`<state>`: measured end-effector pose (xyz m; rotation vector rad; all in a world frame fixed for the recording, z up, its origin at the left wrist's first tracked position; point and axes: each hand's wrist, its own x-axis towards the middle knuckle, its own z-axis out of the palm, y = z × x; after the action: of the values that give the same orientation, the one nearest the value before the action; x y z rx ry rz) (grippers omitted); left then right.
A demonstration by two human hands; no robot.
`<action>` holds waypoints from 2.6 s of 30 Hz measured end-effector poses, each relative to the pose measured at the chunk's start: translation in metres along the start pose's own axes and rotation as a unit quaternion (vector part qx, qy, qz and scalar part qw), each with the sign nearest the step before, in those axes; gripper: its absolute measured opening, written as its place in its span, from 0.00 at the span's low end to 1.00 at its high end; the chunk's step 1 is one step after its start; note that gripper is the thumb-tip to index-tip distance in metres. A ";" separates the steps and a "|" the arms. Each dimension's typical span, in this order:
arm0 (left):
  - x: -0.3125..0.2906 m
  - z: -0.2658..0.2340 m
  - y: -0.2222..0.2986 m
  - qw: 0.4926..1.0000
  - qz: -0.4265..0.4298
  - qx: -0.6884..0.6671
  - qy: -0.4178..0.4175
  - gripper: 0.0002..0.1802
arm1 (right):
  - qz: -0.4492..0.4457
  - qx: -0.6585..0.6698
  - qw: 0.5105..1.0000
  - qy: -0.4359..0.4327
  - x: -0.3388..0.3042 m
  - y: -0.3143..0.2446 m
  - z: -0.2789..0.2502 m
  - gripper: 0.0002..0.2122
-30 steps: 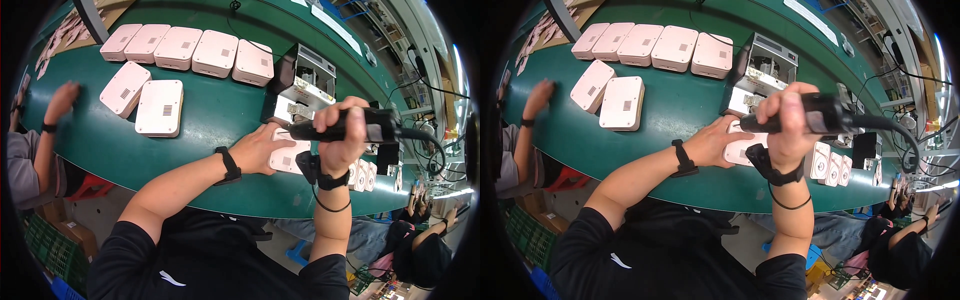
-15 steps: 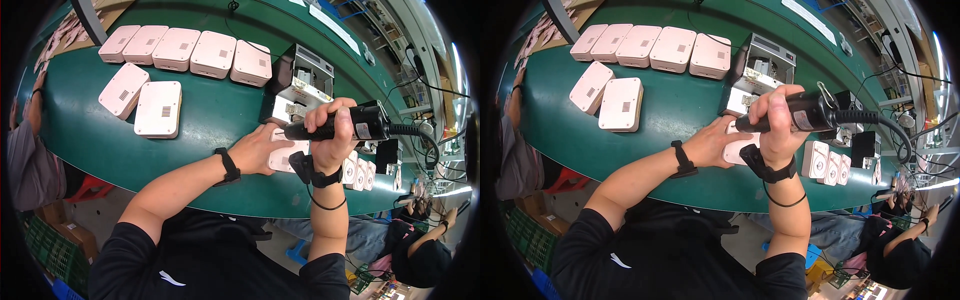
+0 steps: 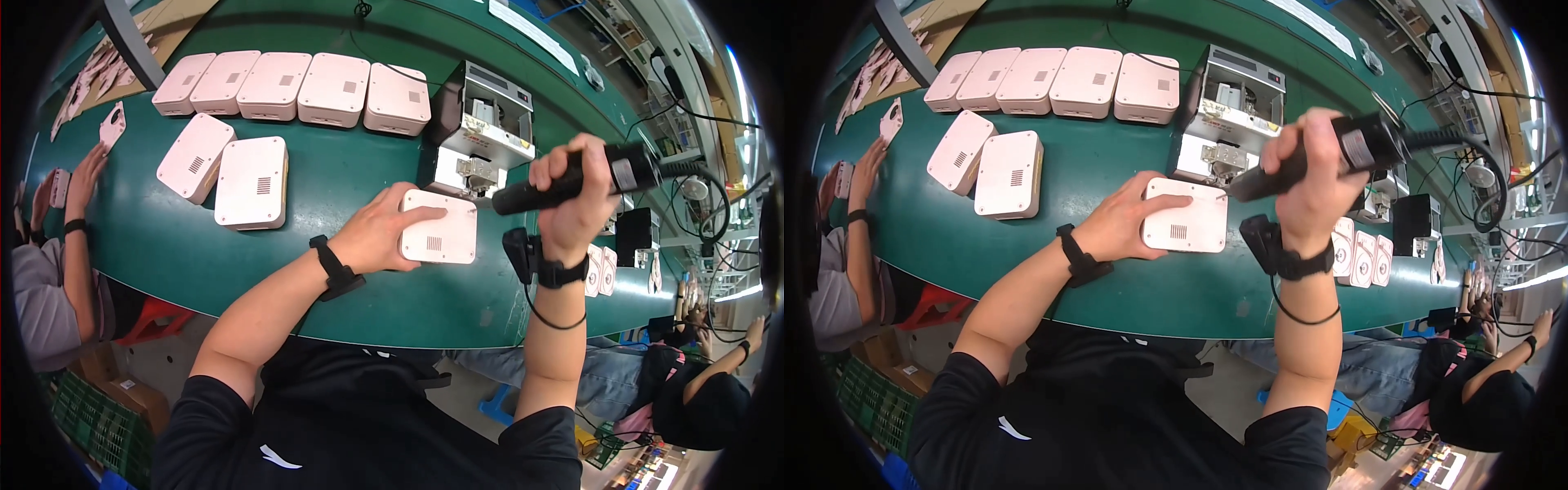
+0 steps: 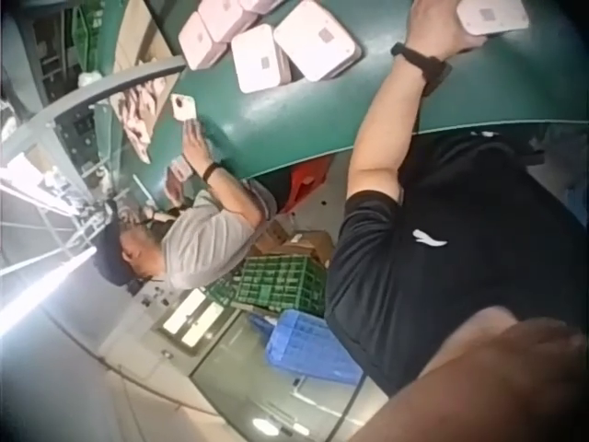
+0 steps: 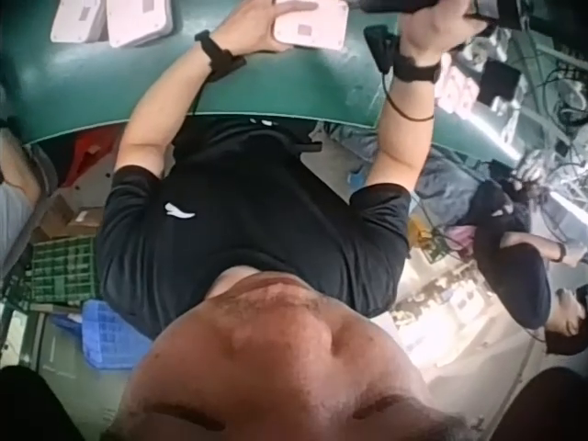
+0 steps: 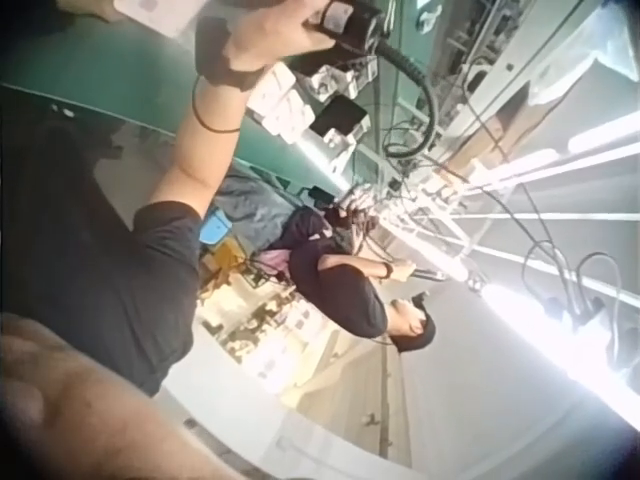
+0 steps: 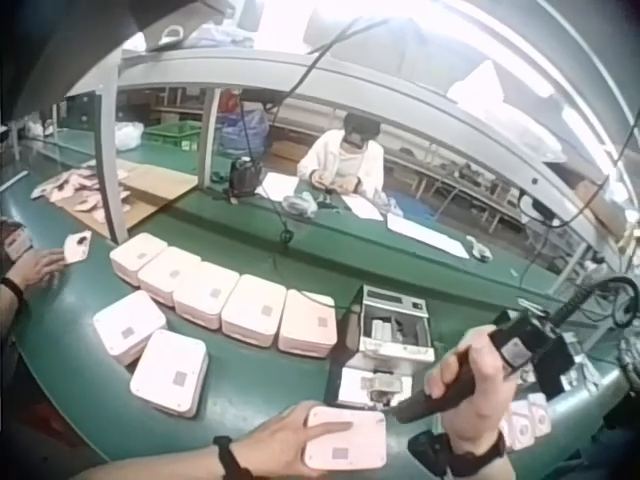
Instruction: The person picks up a pink plastic case, aligns it with a screw feeder, and uses a power screwdriver to drive screws into the back. After securing the case, the person sets it aside and repeats the process with another pink case.
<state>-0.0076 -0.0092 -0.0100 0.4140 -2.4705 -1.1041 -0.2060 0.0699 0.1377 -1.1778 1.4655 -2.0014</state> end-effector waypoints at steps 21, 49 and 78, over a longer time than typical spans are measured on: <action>0.002 0.003 -0.003 1.000 0.016 0.005 0.012 0.45 | 0.012 0.030 0.999 -0.015 -0.073 0.006 -0.034 0.12; 0.000 0.006 -0.007 1.000 0.008 0.009 0.025 0.42 | 0.031 0.096 0.993 -0.067 -0.065 -0.015 0.001 0.16; 0.002 0.004 -0.001 1.000 -0.011 0.013 0.022 0.43 | 0.005 0.070 0.997 -0.022 -0.002 0.005 -0.002 0.15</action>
<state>-0.0113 -0.0084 -0.0128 0.4687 -2.4495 -1.0596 -0.2077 0.0707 0.1323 -1.1451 1.2858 -2.0213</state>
